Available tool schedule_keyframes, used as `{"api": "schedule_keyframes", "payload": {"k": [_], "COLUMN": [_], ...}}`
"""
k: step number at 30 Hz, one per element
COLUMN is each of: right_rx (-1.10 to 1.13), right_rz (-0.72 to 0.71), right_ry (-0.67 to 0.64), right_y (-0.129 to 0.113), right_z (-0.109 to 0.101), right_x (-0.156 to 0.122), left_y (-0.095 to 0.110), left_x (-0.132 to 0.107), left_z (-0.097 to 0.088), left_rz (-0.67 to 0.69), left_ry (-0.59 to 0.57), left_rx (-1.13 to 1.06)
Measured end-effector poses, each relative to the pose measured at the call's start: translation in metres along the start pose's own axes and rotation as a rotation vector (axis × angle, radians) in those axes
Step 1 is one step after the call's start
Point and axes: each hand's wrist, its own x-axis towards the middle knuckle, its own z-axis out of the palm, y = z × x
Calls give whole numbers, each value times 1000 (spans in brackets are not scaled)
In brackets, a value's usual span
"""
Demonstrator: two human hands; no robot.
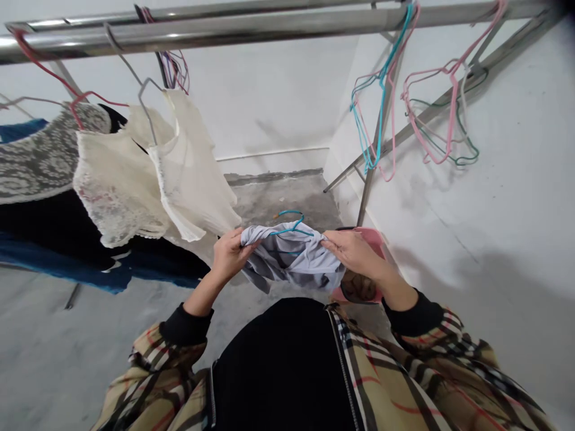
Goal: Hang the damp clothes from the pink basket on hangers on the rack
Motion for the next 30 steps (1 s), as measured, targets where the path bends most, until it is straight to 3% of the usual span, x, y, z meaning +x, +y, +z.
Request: {"api": "schedule_keyframes", "payload": {"k": [4,7,9,12,15,20,25,27,30], "right_rx": [101,220,354,630,749,732,821,782,679], "right_rz": [94,152,183,215,179,11,-152,-123,51], "right_ry": [100,208,268,289,308,369,301,338,394], "right_y": [-5,-5,-10,-26,-50,-82,-84,-73,-47], "right_z": [-2,-2,0,7,23,46,46,49,61], "right_x": [11,25,36,53,65,69,55,44,24], "left_y": [14,32,49,75,92,98,88,83,74], "left_x": [12,9,3,1,12,39,71,89,123], "left_z": [-1,13,26,40,41,16,-23,-40,-66], "left_rz": [54,82,93,79,-27,-208,-250,-236,-197], "left_ry": [215,308,248,45,-51,111,160,183,199], "left_rx": [76,-44,-199,-488,-812,-958,-968,-962,-970]}}
